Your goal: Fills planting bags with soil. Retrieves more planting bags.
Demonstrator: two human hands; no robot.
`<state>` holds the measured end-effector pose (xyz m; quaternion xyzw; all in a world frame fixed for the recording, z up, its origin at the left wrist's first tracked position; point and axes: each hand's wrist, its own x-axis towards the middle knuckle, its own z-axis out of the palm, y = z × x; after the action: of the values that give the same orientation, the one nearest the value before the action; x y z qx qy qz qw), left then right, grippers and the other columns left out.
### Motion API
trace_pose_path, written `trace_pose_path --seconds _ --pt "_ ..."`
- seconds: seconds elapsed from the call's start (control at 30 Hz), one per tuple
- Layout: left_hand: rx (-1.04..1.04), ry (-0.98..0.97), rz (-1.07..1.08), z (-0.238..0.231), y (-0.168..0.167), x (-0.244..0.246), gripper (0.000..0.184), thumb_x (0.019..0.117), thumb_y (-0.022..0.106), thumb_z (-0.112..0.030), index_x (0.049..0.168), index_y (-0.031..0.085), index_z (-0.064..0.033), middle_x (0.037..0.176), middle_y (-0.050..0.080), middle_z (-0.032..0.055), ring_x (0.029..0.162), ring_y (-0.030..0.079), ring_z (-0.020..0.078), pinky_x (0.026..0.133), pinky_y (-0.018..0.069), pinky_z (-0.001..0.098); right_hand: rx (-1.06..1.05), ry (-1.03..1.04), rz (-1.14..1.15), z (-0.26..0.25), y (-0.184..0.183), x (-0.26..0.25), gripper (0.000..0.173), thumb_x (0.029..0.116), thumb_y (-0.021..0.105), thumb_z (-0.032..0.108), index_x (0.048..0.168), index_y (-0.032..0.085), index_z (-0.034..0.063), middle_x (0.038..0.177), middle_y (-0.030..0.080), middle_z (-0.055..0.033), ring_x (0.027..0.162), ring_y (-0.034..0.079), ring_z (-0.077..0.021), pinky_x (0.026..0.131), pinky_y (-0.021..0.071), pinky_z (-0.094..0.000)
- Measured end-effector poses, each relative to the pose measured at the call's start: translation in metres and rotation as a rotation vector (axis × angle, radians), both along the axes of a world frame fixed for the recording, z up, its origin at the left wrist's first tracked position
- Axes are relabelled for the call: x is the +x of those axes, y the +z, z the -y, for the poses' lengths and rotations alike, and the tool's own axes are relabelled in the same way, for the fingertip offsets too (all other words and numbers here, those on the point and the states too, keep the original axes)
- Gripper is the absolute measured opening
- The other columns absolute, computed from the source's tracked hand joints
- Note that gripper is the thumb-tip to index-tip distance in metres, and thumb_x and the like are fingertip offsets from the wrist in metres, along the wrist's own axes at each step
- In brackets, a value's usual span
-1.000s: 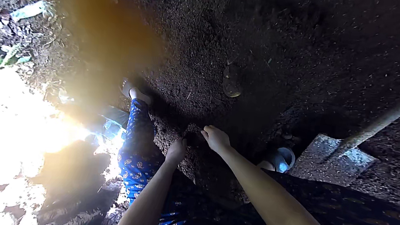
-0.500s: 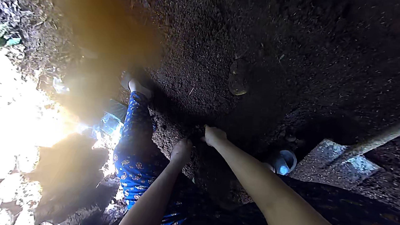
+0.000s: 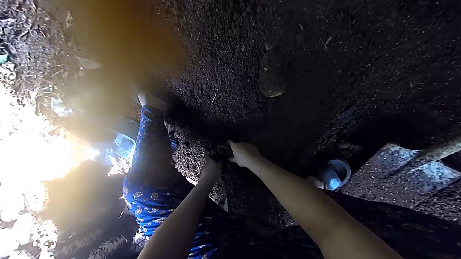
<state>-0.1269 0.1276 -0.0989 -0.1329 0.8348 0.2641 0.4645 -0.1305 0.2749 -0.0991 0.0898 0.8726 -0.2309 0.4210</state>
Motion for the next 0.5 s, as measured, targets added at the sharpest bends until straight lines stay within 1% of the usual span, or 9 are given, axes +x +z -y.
trace_pose_path --seconds 0.03,0.1,0.13,0.17,0.23,0.27,0.33,0.43,0.5 --pt "-0.022 -0.008 0.005 -0.002 0.002 0.001 0.072 0.1079 0.051 -0.035 0.161 0.015 -0.0042 0.138 0.059 0.0261 0.125 0.062 0.0374 0.105 0.0498 0.0540 0.019 0.011 0.002 0.001 0.000 0.000 0.067 0.0966 0.071 0.028 0.156 0.040 0.0200 0.132 0.064 -0.0221 0.121 0.062 -0.0458 0.095 0.0487 -0.0689" --pt "0.031 0.030 0.034 0.000 0.006 0.003 0.071 0.1089 0.048 -0.039 0.161 0.013 -0.0053 0.137 0.058 0.0264 0.116 0.066 0.0351 0.097 0.0534 0.0514 -0.009 0.027 0.049 -0.004 0.005 -0.004 0.073 0.0964 0.071 0.027 0.158 0.034 0.0195 0.135 0.062 -0.0228 0.123 0.061 -0.0458 0.097 0.0475 -0.0685" --pt "0.070 0.053 0.053 0.004 0.012 0.001 0.070 0.1097 0.044 -0.045 0.161 0.015 -0.0076 0.134 0.058 0.0261 0.108 0.067 0.0338 0.091 0.0549 0.0502 -0.050 0.021 0.080 -0.008 0.008 -0.010 0.075 0.0958 0.072 0.028 0.159 0.032 0.0177 0.136 0.061 -0.0240 0.123 0.060 -0.0456 0.098 0.0471 -0.0677" --pt "0.112 0.085 0.070 0.008 0.019 -0.001 0.068 0.1098 0.038 -0.051 0.161 0.019 -0.0105 0.133 0.059 0.0262 0.105 0.067 0.0347 0.088 0.0545 0.0516 -0.111 -0.004 0.116 -0.014 0.012 -0.017 0.077 0.0956 0.073 0.030 0.159 0.031 0.0167 0.137 0.060 -0.0250 0.121 0.061 -0.0448 0.097 0.0482 -0.0654" --pt "0.165 0.089 0.063 0.019 0.025 -0.005 0.070 0.1095 0.029 -0.058 0.161 0.027 -0.0107 0.138 0.056 0.0290 0.112 0.064 0.0407 0.093 0.0511 0.0579 -0.282 -0.132 0.205 -0.024 0.014 -0.026 0.081 0.0968 0.071 0.039 0.162 0.027 0.0213 0.139 0.056 -0.0277 0.111 0.063 -0.0438 0.090 0.0508 -0.0600" --pt "0.162 0.075 0.028 0.023 0.022 -0.005 0.068 0.1102 0.028 -0.056 0.159 0.032 -0.0085 0.136 0.057 0.0289 0.112 0.063 0.0404 0.094 0.0501 0.0574 -0.345 -0.201 0.255 -0.026 0.010 -0.030 0.081 0.0977 0.068 0.045 0.163 0.026 0.0250 0.142 0.054 -0.0283 0.111 0.062 -0.0447 0.090 0.0509 -0.0596" --pt "0.148 0.064 -0.033 0.025 0.016 -0.008 0.060 0.1117 0.034 -0.048 0.153 0.038 -0.0054 0.127 0.059 0.0265 0.102 0.061 0.0351 0.088 0.0495 0.0517 -0.380 -0.250 0.320 -0.024 -0.002 -0.038 0.078 0.0991 0.059 0.057 0.164 0.026 0.0280 0.146 0.051 -0.0258 0.114 0.061 -0.0435 0.091 0.0503 -0.0574" --pt "0.132 0.036 -0.079 0.017 0.011 -0.022 0.052 0.1110 0.046 -0.035 0.151 0.039 -0.0024 0.133 0.058 0.0285 0.113 0.061 0.0376 0.095 0.0489 0.0528 -0.347 -0.116 0.262 -0.017 -0.007 -0.043 0.065 0.1051 0.051 0.051 0.161 0.035 0.0206 0.148 0.051 -0.0225 0.122 0.060 -0.0417 0.096 0.0495 -0.0596" --pt "0.101 -0.013 -0.098 0.011 0.010 -0.024 0.050 0.1095 0.050 -0.030 0.150 0.040 -0.0029 0.133 0.060 0.0282 0.121 0.061 0.0401 0.102 0.0476 0.0568 -0.269 -0.001 0.190 -0.011 -0.002 -0.042 0.059 0.1066 0.053 0.043 0.159 0.038 0.0202 0.145 0.055 -0.0215 0.119 0.062 -0.0396 0.095 0.0506 -0.0587"
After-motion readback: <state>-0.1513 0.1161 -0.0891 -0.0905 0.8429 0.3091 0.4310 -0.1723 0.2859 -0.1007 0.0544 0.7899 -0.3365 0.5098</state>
